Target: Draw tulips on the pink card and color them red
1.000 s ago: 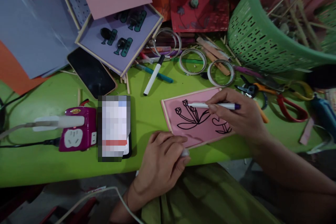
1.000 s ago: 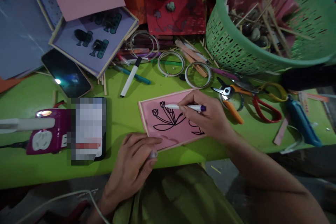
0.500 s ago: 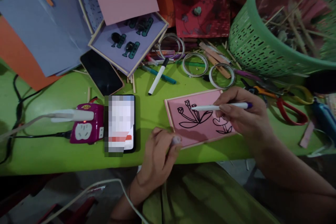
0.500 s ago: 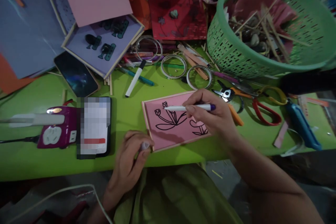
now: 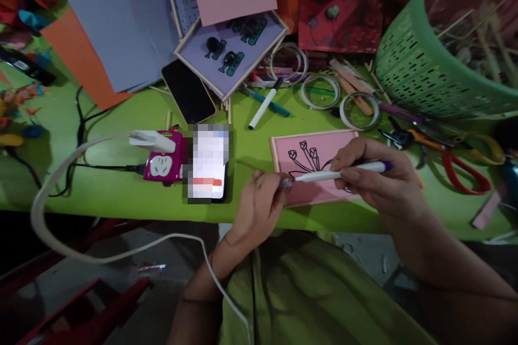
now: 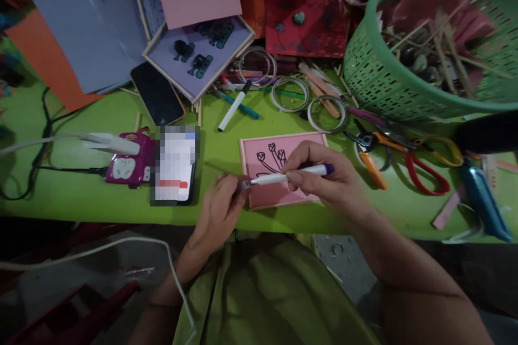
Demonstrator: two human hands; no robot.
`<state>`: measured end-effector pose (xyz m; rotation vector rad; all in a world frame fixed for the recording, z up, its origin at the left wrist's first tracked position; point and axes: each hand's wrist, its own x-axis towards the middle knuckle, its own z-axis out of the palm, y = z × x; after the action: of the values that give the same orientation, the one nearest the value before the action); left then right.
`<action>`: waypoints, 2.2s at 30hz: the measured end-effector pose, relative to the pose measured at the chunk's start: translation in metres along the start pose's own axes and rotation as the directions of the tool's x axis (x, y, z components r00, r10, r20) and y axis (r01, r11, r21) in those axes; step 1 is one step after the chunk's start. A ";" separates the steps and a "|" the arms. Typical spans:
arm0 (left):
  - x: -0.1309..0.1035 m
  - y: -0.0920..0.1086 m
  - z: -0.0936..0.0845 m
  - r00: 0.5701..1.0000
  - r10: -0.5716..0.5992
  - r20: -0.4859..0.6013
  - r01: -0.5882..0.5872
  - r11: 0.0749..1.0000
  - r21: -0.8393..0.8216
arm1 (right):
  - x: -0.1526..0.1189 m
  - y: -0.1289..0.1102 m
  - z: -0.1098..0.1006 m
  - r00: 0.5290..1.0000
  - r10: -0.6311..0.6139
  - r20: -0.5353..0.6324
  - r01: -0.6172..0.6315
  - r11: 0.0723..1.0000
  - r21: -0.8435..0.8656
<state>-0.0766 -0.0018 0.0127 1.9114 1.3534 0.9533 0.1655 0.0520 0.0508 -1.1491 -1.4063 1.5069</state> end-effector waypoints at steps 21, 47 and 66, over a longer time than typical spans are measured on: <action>-0.013 -0.006 0.001 0.981 0.129 0.147 -0.147 0.982 0.116 | 0.006 -0.012 0.023 0.967 0.165 0.193 -0.166 0.986 -0.010; -0.019 -0.003 0.000 0.997 0.066 -0.034 -0.073 0.959 -0.275 | -0.013 0.003 0.060 0.999 0.031 -0.022 -0.026 0.983 0.182; -0.015 -0.004 0.001 0.991 -0.131 0.011 0.118 0.854 -0.506 | 0.012 -0.013 0.054 0.997 0.073 0.017 -0.074 0.997 0.033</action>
<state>-0.0813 -0.0154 0.0057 1.3990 1.0838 1.1355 0.1100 0.0478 0.0616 -1.1820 -1.3575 1.5879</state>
